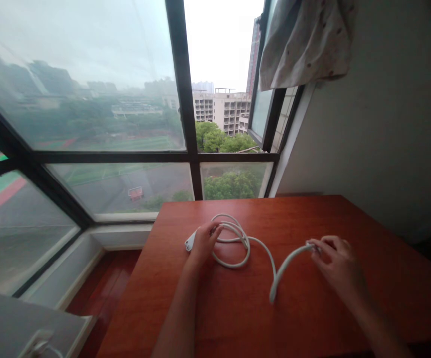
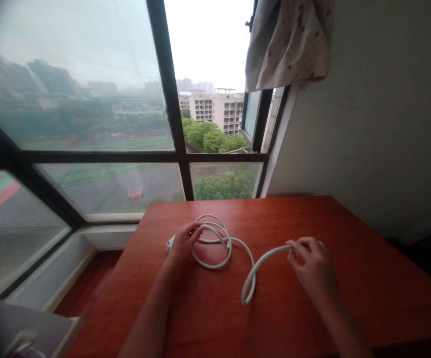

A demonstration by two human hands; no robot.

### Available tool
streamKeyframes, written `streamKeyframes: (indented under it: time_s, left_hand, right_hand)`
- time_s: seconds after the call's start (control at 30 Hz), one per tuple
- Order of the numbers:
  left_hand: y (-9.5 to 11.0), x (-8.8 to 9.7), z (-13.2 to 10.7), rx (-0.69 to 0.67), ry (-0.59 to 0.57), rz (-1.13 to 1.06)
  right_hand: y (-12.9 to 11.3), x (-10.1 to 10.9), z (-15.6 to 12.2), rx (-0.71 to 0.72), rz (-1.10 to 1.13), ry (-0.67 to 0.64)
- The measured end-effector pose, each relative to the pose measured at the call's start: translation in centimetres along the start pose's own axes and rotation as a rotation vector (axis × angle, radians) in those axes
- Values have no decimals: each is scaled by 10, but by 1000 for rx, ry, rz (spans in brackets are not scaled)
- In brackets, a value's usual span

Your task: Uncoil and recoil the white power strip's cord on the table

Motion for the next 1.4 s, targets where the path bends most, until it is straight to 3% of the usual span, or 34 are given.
streamKeyframes:
  time_s: [0.13, 0.23, 0.37, 0.53, 0.67, 0.73, 0.87, 0.93, 1.2, 1.4]
  left_hand:
    - [-1, -2, -1, -3, -3, -4]
    - [0, -4, -1, 11, -14, -45]
    - [6, -7, -1, 14, -31, -200]
    - [17, -12, 0, 38, -69, -330]
    - [32, -16, 2, -4, -118, -350]
    - [42, -18, 3, -33, -154, -364]
    - [59, -20, 3, -98, -222, -411]
    - [64, -19, 4, -116, -224, -424]
    - [66, -22, 4, -131, -244, -436]
    - [60, -22, 4, -109, -239, -458]
  right_hand:
    - [51, -23, 27, -320, 36, -176]
    - [71, -47, 39, -559, 367, -315]
    - [65, -76, 51, -753, 819, -509]
    - [43, -98, 70, -855, 955, -682]
    - [23, -114, 86, -892, 1046, -727]
    - [15, -122, 96, -830, 972, -708]
    - [6, -137, 119, -550, 490, -676]
    - [12, -141, 129, -482, 300, -638]
    - [48, -150, 143, -425, -77, -568]
    - [53, -158, 135, -463, -69, -642]
Point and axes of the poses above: each hand's wrist, its own z-axis towards the middle knuckle, its own x-axis out of the back of the hand, y = z × x, the point moved 8 cm from there along z, towards the middle knuckle, and after that the axes turned 15 degrees about -x, right-handed, at the moved point
